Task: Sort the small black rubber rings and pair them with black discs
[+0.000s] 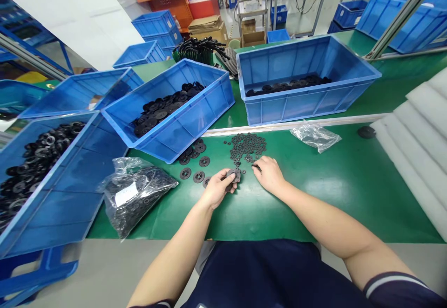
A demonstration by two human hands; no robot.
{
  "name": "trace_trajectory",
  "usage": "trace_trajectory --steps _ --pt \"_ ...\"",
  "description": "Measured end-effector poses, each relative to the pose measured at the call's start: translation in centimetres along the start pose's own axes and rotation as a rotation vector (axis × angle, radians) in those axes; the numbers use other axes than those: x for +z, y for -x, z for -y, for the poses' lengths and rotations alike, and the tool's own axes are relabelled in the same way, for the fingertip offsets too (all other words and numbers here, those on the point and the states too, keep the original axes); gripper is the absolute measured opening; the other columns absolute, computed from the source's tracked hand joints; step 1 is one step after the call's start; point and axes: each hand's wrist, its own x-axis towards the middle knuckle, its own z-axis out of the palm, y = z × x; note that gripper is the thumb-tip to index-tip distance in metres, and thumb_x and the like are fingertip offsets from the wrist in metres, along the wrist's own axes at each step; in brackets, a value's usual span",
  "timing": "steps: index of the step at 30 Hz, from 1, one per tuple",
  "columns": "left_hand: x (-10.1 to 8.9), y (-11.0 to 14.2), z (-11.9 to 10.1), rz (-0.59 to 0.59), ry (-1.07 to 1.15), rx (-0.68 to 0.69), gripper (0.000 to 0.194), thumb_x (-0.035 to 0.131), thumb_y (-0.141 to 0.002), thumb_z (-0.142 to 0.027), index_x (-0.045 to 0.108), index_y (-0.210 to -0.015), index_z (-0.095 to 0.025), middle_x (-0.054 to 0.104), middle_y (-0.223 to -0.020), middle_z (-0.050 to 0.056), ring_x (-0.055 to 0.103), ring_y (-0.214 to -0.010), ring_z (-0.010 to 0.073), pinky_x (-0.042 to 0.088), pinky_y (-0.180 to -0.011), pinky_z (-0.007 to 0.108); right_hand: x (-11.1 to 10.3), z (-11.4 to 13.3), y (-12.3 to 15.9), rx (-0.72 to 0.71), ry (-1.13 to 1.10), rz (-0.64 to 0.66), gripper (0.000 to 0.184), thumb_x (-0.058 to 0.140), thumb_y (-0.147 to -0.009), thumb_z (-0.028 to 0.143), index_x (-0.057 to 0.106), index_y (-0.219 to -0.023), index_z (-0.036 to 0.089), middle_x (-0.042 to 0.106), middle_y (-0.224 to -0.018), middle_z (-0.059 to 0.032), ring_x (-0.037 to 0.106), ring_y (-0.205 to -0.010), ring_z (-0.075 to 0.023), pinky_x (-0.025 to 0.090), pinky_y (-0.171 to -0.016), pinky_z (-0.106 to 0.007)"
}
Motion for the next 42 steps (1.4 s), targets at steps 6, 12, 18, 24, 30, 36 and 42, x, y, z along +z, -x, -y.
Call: trace_trajectory --steps 6,12,18,24,30,36,42 --pt "2.1 -0.1 0.5 -0.003 0.154 -0.023 0.036 0.073 -0.071 -0.044 0.062 -0.085 -0.013 0.063 -0.065 0.003 0.057 -0.054 0.0113 0.043 -0.049 0.022 -0.3 2.0 0.8 -0.288 -0.259 -0.065 0.014 0.054 -0.091 0.024 0.066 -0.093 0.018 0.062 -0.088 -0.0083 0.056 -0.086 -0.0205 0.046 -0.08 -0.035" --pt "2.5 -0.1 0.8 0.001 0.095 0.019 0.034 0.071 -0.073 -0.045 0.063 -0.081 -0.013 0.061 -0.06 0.001 0.055 -0.052 0.0098 0.044 -0.051 0.022 -0.3 2.2 0.9 -0.331 -0.285 -0.03 0.013 0.056 -0.09 0.022 0.069 -0.089 0.02 0.062 -0.083 -0.0065 0.056 -0.081 -0.0187 0.047 -0.076 -0.034" --pt "1.6 -0.3 1.4 0.003 0.053 0.02 0.034 0.077 -0.069 -0.039 0.065 -0.085 -0.012 0.064 -0.063 0.002 0.057 -0.056 0.0108 0.044 -0.052 0.022 -0.3 2.3 1.1 -0.335 -0.272 -0.002 0.013 0.058 -0.089 0.02 0.07 -0.087 0.019 0.063 -0.081 -0.006 0.056 -0.08 -0.018 0.045 -0.077 -0.033" --pt "-1.2 -0.9 -0.1 -0.17 -0.077 0.108 0.025 0.071 -0.071 -0.035 0.061 -0.078 -0.013 0.061 -0.059 0.001 0.053 -0.049 0.0096 0.041 -0.048 0.022 0.2 1.6 1.0 -0.261 -0.211 0.012 0.018 0.056 -0.091 0.028 0.068 -0.1 0.018 0.063 -0.092 -0.0088 0.056 -0.088 -0.0203 0.045 -0.083 -0.035" --pt "-7.4 -2.6 -2.9 -0.617 -0.422 0.25 0.025 0.06 -0.067 -0.025 0.053 -0.09 -0.018 0.068 -0.084 0.005 0.064 -0.062 0.0162 0.049 -0.06 0.029 0.5 1.3 0.3 -0.118 0.0 0.171 0.02 0.059 -0.089 0.027 0.066 -0.104 0.017 0.06 -0.094 -0.0099 0.054 -0.092 -0.0231 0.042 -0.083 -0.037" --pt "-10.6 -4.3 -3.6 -0.641 -1.098 0.107 0.031 0.063 -0.071 -0.044 0.063 -0.085 -0.017 0.065 -0.071 0.008 0.063 -0.073 0.0262 0.046 -0.071 0.036 0.7 1.8 -0.3 -0.147 0.094 0.212 0.016 0.055 -0.091 0.025 0.069 -0.094 0.019 0.059 -0.09 -0.0091 0.052 -0.091 -0.0222 0.038 -0.079 -0.035" --pt "-10.4 -5.7 -3.6 -0.58 -1.136 0.025 0.036 0.074 -0.06 -0.045 0.059 -0.08 -0.018 0.062 -0.067 0.005 0.058 -0.064 0.0216 0.04 -0.06 0.031 1.0 1.2 -0.2 -0.16 0.063 0.211 0.015 0.055 -0.091 0.024 0.068 -0.091 0.016 0.06 -0.09 -0.0087 0.053 -0.091 -0.0221 0.038 -0.079 -0.035"
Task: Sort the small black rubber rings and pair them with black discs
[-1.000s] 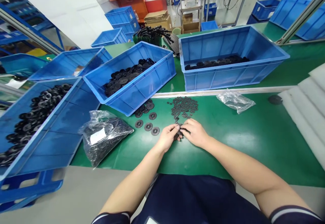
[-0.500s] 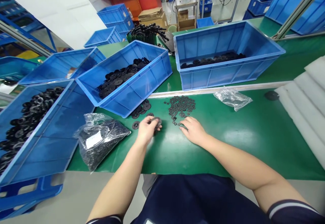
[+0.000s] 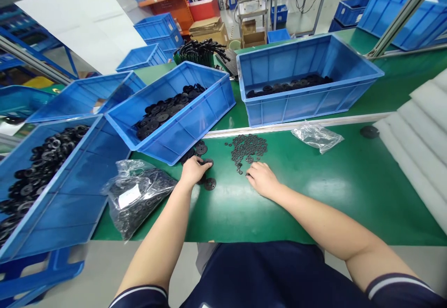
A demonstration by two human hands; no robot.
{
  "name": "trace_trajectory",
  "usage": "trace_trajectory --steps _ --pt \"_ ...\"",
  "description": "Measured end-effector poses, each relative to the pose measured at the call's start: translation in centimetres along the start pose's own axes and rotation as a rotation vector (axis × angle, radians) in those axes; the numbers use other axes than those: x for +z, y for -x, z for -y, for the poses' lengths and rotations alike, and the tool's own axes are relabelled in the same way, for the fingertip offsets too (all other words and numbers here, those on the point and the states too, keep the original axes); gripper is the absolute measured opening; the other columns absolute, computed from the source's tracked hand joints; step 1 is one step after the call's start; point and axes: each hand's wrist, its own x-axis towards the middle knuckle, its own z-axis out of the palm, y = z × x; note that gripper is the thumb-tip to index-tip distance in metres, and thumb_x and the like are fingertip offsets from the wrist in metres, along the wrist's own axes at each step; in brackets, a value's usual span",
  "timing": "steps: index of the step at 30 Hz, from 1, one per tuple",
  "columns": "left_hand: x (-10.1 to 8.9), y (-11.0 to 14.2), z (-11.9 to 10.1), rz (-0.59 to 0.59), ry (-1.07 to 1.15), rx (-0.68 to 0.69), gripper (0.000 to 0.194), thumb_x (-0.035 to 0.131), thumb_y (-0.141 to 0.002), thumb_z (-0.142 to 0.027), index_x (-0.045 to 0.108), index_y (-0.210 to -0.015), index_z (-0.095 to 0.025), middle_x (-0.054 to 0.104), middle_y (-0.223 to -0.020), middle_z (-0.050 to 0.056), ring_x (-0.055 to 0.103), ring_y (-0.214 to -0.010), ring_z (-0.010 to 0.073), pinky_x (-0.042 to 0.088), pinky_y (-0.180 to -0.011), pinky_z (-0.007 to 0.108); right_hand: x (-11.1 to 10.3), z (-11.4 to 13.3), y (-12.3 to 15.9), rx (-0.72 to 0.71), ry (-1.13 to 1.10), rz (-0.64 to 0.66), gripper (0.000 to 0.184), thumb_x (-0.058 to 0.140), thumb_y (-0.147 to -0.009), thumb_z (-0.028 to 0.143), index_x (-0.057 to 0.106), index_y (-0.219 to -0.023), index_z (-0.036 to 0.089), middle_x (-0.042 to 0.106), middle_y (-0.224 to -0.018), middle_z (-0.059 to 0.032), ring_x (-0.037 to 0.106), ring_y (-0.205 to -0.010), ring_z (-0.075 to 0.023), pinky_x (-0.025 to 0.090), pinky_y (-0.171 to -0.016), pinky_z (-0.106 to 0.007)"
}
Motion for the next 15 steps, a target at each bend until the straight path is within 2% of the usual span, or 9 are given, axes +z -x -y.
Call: trace_trajectory --steps 3,5,8,11,15 --pt "0.2 0.7 -0.8 0.02 0.124 0.033 0.032 0.074 -0.059 -0.041 0.055 -0.073 -0.019 0.056 -0.062 -0.001 0.052 -0.058 0.016 0.037 -0.055 0.027 0.2 -0.3 0.2 -0.007 -0.086 -0.073 0.013 0.057 -0.09 0.023 0.067 -0.092 0.016 0.062 -0.09 -0.0079 0.055 -0.09 -0.0211 0.04 -0.081 -0.034" --pt "0.5 1.9 -1.7 0.052 0.304 0.08 0.028 0.071 -0.064 -0.04 0.055 -0.074 -0.019 0.053 -0.06 -0.003 0.048 -0.054 0.0132 0.036 -0.053 0.025 0.1 -0.2 0.3 -0.031 -0.163 -0.153 0.012 0.057 -0.09 0.023 0.067 -0.094 0.016 0.062 -0.091 -0.008 0.056 -0.09 -0.0206 0.042 -0.082 -0.034" --pt "1.5 4.7 -3.5 0.264 0.635 0.146 0.03 0.069 -0.07 -0.042 0.058 -0.084 -0.018 0.056 -0.061 -0.002 0.047 -0.051 0.0108 0.037 -0.051 0.024 -0.2 0.4 0.5 -0.084 -0.255 -0.269 0.013 0.055 -0.091 0.024 0.066 -0.096 0.018 0.063 -0.094 -0.0085 0.056 -0.091 -0.0203 0.043 -0.084 -0.035" --pt "2.4 7.3 -5.3 0.487 0.827 0.216 0.035 0.069 -0.073 -0.044 0.061 -0.093 -0.016 0.06 -0.065 0.0 0.05 -0.053 0.0107 0.04 -0.053 0.024 -0.6 1.2 0.7 -0.138 -0.299 -0.303 0.014 0.054 -0.091 0.025 0.065 -0.097 0.019 0.062 -0.093 -0.0083 0.056 -0.09 -0.0201 0.044 -0.084 -0.035" --pt "3.2 9.1 -6.4 0.639 0.979 0.216 0.038 0.065 -0.079 -0.047 0.062 -0.097 -0.014 0.059 -0.065 0.001 0.052 -0.055 0.0107 0.042 -0.055 0.024 -0.8 1.6 0.9 -0.155 -0.309 -0.301 0.015 0.053 -0.092 0.025 0.065 -0.096 0.019 0.062 -0.091 -0.008 0.055 -0.088 -0.0199 0.045 -0.082 -0.035"
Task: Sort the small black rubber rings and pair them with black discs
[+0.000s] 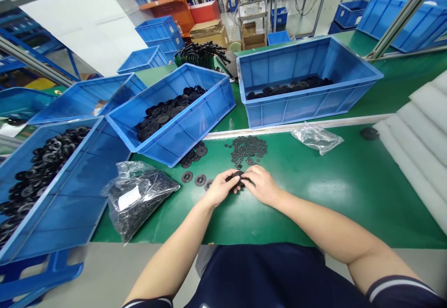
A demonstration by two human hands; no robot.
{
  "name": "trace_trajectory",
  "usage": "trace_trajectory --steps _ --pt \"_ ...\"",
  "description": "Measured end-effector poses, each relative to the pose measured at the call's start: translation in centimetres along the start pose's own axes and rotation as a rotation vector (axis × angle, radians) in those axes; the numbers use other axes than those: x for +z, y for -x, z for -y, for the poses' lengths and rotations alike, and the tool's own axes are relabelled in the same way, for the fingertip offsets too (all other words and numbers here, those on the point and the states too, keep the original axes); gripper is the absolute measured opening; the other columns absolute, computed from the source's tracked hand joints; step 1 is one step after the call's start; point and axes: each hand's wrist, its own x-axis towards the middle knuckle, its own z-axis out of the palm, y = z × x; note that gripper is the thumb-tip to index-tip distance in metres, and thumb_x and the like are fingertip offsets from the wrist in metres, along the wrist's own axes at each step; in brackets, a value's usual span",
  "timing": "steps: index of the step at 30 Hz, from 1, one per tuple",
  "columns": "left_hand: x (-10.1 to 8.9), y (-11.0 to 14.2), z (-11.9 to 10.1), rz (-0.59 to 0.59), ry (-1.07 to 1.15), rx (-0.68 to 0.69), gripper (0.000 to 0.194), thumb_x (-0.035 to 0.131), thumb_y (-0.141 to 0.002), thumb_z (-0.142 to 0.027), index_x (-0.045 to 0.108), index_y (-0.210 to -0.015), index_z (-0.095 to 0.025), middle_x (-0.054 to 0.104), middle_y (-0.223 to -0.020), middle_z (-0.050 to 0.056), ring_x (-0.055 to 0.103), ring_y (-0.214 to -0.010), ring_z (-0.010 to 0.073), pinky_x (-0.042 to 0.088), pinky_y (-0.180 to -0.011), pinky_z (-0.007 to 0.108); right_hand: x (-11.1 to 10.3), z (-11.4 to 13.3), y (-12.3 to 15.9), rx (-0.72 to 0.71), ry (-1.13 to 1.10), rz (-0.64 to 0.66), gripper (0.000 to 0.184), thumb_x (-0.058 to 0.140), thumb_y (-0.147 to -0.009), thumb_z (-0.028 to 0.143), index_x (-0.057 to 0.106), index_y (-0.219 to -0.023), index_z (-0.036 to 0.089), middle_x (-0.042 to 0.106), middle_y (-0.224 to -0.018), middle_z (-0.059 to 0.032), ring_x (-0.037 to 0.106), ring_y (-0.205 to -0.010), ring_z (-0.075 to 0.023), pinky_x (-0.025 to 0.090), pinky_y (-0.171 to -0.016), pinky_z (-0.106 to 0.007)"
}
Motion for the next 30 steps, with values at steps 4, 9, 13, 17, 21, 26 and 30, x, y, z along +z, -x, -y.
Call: trace_trajectory --steps 4,9,13,17,21,26,30 --pt "0.5 0.0 0.3 -0.003 0.008 0.005 0.038 0.063 -0.081 -0.047 0.063 -0.096 -0.013 0.059 -0.064 0.001 0.052 -0.055 0.0106 0.041 -0.055 0.024 0.1 -0.1 0.1 -0.003 0.053 0.026 0.015 0.052 -0.092 0.024 0.066 -0.094 0.017 0.061 -0.09 -0.0084 0.054 -0.087 -0.0203 0.044 -0.082 -0.035" --pt "0.7 0.1 0.2 -0.072 -0.045 -0.031 0.031 0.071 -0.074 -0.042 0.065 -0.085 -0.013 0.059 -0.061 0.001 0.05 -0.052 0.01 0.04 -0.053 0.024 0.3 -0.2 0.4 -0.002 0.152 0.095 0.017 0.052 -0.091 0.023 0.067 -0.091 0.017 0.061 -0.087 -0.0089 0.052 -0.085 -0.0214 0.042 -0.08 -0.036" --pt "0.6 0.1 0.2 -0.075 -0.059 -0.072 0.029 0.071 -0.072 -0.041 0.065 -0.08 -0.014 0.06 -0.059 0.001 0.051 -0.051 0.0106 0.041 -0.053 0.024 0.3 -0.1 0.5 0.002 0.087 0.1 0.015 0.054 -0.091 0.023 0.067 -0.094 0.018 0.062 -0.088 -0.008 0.054 -0.086 -0.0202 0.044 -0.08 -0.035" --pt "-0.8 -0.4 0.2 -0.207 -0.105 -0.056 0.025 0.069 -0.072 -0.039 0.064 -0.078 -0.015 0.061 -0.059 0.001 0.052 -0.05 0.0116 0.042 -0.053 0.025 0.1 -0.7 0.4 0.043 0.05 0.06 0.015 0.057 -0.089 0.024 0.066 -0.099 0.017 0.063 -0.092 -0.0086 0.056 -0.088 -0.0202 0.045 -0.082 -0.034" --pt "-5.3 -2.1 -0.9 -0.594 -0.545 0.055 0.019 0.06 -0.074 -0.036 0.062 -0.075 -0.017 0.063 -0.062 0.003 0.056 -0.057 0.0161 0.045 -0.06 0.028 0.0 -2.0 0.1 0.126 0.13 0.036 0.016 0.055 -0.089 0.022 0.067 -0.098 0.017 0.063 -0.093 -0.0101 0.057 -0.09 -0.0222 0.046 -0.083 -0.037" --pt "-12.2 -4.7 -2.5 -0.603 -1.084 0.07 0.019 0.057 -0.07 -0.027 0.066 -0.083 -0.016 0.072 -0.091 0.011 0.063 -0.079 0.0241 0.045 -0.074 0.032 0.0 -3.1 -0.2 0.174 0.172 0.031 0.016 0.054 -0.089 0.021 0.067 -0.098 0.016 0.063 -0.093 -0.0098 0.057 -0.089 -0.0217 0.047 -0.083 -0.035" --pt "-13.3 -5.0 -1.9 -0.497 -1.107 -0.028 0.012 0.056 -0.068 -0.025 0.062 -0.075 -0.017 0.072 -0.105 0.013 0.065 -0.081 0.025 0.045 -0.07 0.03 -0.1 -3.2 -0.3 0.19 0.191 0.023 0.016 0.054 -0.09 0.021 0.068 -0.096 0.016 0.063 -0.091 -0.0095 0.057 -0.088 -0.0213 0.047 -0.082 -0.034"
